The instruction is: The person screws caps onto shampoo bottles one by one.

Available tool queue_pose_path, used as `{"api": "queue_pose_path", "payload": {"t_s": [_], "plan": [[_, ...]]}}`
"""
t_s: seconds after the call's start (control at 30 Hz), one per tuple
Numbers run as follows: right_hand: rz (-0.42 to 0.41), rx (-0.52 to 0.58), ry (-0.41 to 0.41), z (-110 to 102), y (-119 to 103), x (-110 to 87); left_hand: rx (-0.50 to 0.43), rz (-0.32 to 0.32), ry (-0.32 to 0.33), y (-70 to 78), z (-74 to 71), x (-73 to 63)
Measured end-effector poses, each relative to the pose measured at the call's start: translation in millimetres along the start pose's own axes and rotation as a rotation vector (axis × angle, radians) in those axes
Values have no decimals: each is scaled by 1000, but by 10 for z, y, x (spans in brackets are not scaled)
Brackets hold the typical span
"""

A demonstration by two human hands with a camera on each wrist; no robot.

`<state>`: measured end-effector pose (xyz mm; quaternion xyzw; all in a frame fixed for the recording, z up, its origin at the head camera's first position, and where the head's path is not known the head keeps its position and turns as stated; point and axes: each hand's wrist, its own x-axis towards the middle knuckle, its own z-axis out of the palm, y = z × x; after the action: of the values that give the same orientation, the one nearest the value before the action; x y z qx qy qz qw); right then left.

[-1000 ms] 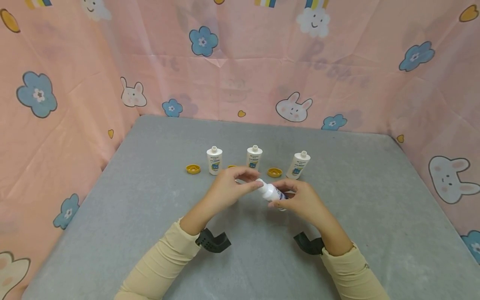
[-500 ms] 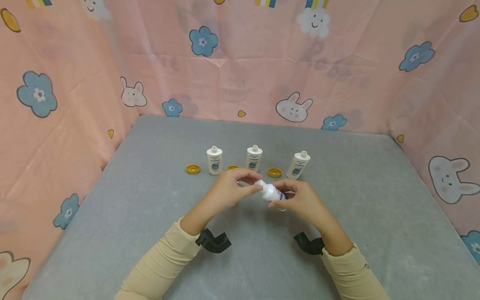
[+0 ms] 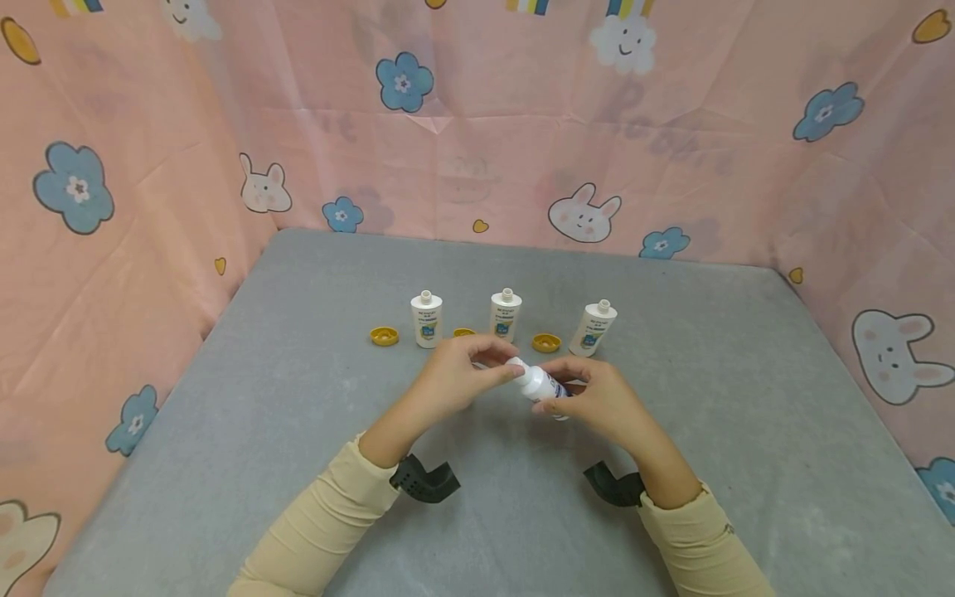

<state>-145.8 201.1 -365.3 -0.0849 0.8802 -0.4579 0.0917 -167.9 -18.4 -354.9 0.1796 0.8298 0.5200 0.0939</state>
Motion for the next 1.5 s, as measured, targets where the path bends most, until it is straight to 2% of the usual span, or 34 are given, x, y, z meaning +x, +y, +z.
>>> {"api": "queue_pose_path", "payload": {"t_s": [0.13,0.27,0.4,0.5,0.7,0.8,1.13,1.37,1.5], "plan": [[1,-5,-4,0,7,1,30,41,-13,-1,3,4],[1,3,-6,0,9,1,10,66,-33,-7,-3,6],[1,7,-8,1,2,0,-31,17,-30,-13,-14,2],[3,6,-9,1,-2,0,-28,-16,-16,-17,-18,4],[-1,5,-10,0,-1,2,29,27,-24,-9,-18,5],[-1,2,-11,0,1,2,26,43,-32,-5,-20,-2],[6,-4,-7,5,-7,3,-11,-36,18,-2,-29,-4],[4,1,-6,8,-5,5,-31,-32,-2,-26,-6,11],[-1,-4,-7,7,-1,6,1,-3,-5,-26,-2,5]]}}
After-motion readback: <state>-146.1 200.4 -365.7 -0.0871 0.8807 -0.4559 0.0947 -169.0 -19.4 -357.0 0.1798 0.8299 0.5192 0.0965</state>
